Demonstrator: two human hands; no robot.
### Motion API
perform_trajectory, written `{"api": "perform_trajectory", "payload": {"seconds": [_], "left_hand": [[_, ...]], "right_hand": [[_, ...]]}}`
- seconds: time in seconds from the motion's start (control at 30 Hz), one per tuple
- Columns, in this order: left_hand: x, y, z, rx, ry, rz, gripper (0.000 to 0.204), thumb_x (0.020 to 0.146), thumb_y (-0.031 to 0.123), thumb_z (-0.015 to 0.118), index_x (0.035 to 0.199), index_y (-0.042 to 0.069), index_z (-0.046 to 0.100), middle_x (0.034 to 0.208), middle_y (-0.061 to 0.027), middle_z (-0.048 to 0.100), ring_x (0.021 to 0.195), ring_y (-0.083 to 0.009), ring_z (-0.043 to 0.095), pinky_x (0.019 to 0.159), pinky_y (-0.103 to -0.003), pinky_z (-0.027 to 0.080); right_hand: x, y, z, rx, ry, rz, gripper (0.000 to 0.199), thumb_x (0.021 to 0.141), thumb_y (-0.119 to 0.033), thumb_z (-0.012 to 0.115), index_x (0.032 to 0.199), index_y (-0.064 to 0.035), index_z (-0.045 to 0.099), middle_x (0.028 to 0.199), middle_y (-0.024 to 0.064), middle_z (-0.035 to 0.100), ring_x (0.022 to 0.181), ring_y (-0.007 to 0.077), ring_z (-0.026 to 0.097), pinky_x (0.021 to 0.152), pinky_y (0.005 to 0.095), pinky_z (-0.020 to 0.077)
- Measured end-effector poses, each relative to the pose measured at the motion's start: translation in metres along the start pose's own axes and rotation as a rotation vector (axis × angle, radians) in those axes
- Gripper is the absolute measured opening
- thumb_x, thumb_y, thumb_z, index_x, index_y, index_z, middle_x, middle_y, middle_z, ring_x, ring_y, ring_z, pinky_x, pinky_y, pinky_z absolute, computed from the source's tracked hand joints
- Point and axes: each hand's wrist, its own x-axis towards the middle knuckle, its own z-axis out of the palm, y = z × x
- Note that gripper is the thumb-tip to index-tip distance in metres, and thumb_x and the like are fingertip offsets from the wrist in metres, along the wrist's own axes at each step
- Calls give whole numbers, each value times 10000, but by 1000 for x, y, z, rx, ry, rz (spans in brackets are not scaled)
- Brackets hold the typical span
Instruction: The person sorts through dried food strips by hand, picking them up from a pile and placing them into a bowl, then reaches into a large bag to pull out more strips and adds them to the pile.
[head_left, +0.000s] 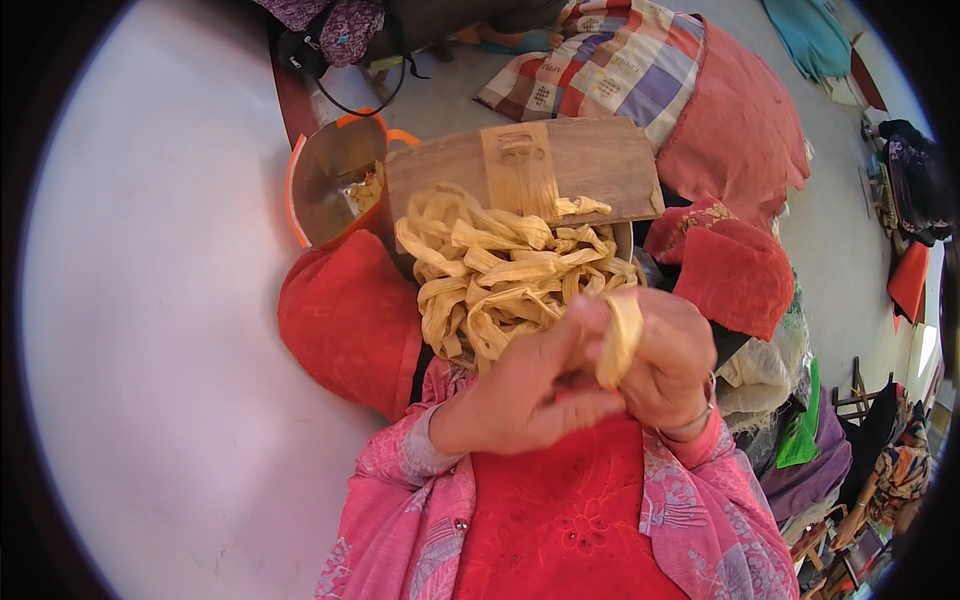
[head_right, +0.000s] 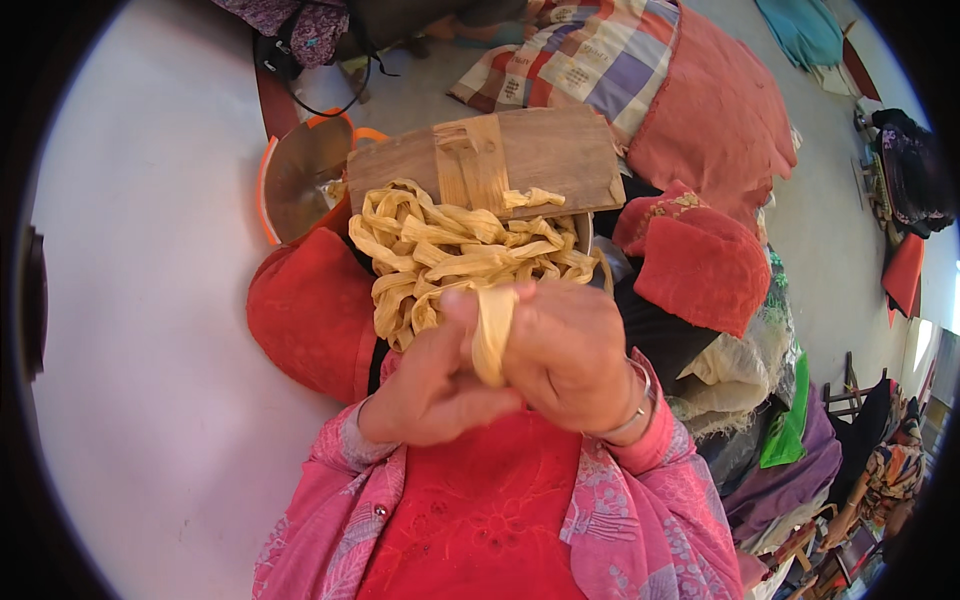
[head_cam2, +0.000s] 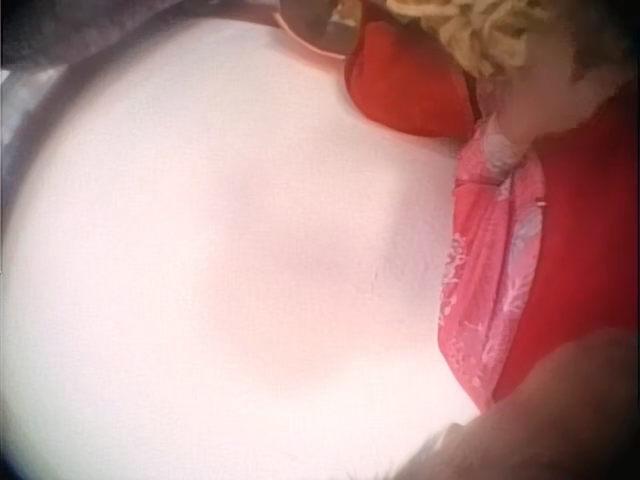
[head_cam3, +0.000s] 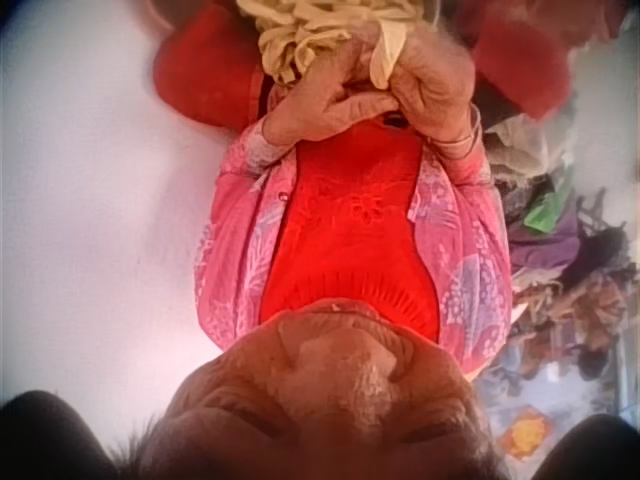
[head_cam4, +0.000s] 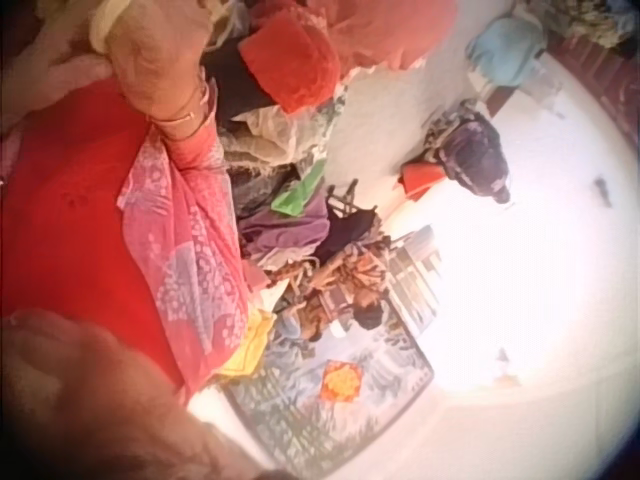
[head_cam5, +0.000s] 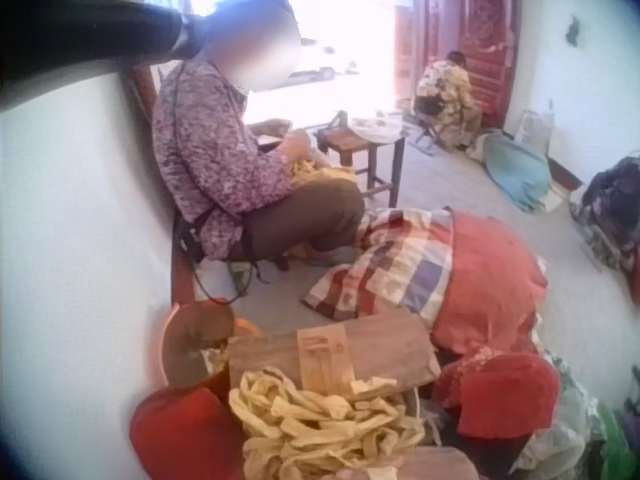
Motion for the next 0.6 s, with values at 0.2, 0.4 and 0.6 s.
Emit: {"api": "perform_trajectory", "payload": {"seconds": [0.2,0.4,0.6], "left_hand": [[21,-81,-20,-370,291,-103,329,968,132,570,1252,-8,481,828,37,579,728,-151,593,633,-318,473],[18,-108,-25,781,509,85,245,858,47,607,1101,13,594,770,-65,590,653,-214,601,585,-339,474],[17,-109,-24,1204,555,374,342,778,9,620,1119,-9,612,995,-150,664,823,-331,636,691,-373,525]], "right_hand": [[-15,66,37,-476,113,136,291,795,-103,643,1079,-140,697,640,53,534,588,261,561,551,382,421],[-45,93,47,-417,23,317,129,848,-206,658,812,-83,667,679,70,573,640,279,576,558,360,427],[-73,101,58,664,-3,907,324,970,-305,588,852,-16,679,856,29,688,735,165,615,639,324,461]]}}
